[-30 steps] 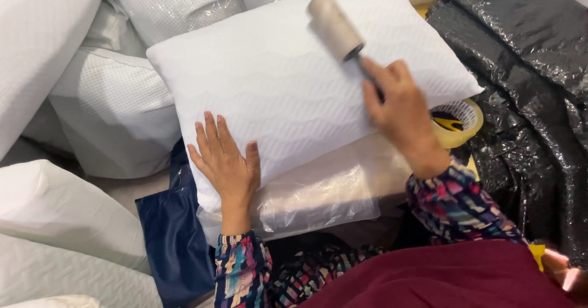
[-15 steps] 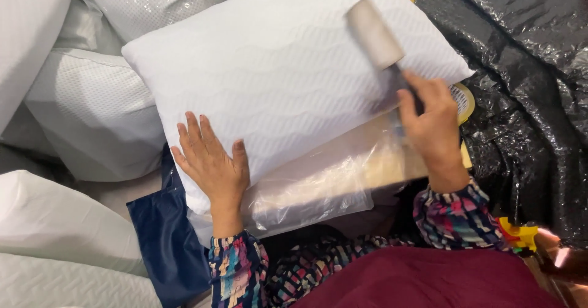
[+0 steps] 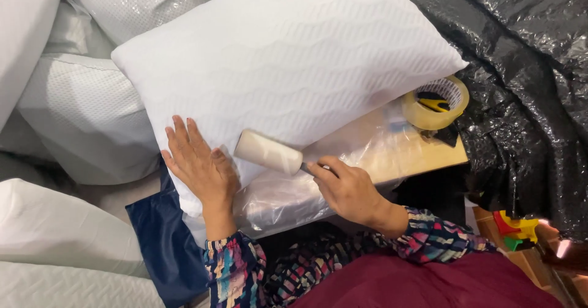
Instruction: The person cleans a white pillow using a lint roller by hand, after removing it from a black bubble-wrap bag.
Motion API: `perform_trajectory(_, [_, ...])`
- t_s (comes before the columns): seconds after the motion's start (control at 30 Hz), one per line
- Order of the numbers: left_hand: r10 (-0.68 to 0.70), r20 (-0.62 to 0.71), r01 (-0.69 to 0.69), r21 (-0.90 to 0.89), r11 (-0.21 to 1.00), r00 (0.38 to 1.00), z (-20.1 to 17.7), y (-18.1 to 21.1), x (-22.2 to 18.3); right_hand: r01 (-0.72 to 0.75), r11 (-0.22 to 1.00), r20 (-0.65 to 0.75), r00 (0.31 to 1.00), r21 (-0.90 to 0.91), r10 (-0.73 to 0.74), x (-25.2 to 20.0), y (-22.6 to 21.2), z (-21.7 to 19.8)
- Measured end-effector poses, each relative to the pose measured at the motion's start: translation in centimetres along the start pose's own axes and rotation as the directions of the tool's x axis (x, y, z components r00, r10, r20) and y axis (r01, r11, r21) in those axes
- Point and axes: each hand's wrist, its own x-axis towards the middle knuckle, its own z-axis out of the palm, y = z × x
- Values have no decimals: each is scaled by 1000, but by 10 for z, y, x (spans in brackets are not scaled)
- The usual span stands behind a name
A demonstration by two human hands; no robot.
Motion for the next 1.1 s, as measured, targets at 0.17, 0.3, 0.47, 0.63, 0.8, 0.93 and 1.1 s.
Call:
perform_trajectory(0.17, [16, -8, -16, 24, 1000, 1000, 3, -2, -1, -92, 994, -16, 996, -61, 92, -10, 52, -11])
perform_trajectory(0.3, [10, -55, -9, 31, 999, 998, 7, -2, -1, -182, 967, -213, 966, -179, 143, -3, 126, -49])
perform_trajectory(0.47, [8, -72, -5, 33, 999, 997, 6, 1, 2, -226, 971, -306, 932, -74, 194, 14, 133, -93])
perform_trajectory(0.63, [8, -27, -8, 9, 1000, 1000, 3, 0, 1, -155, 988, -182, 971, 8, 154, 11, 56, -38])
perform_trajectory(0.8, [4, 21, -3, -70, 998, 1000, 0, -6, -1, 30, 996, 55, 998, 79, -35, 9, -16, -17])
perform_trajectory(0.93, [0, 28, 2, -57, 998, 1000, 1, -7, 0, 29, 999, 62, 998, 22, -30, 9, 11, -20])
perform_trajectory(1.1, [-16, 1, 16, -55, 998, 1000, 5, -5, -1, -144, 988, -152, 979, -53, 135, 16, 101, -61])
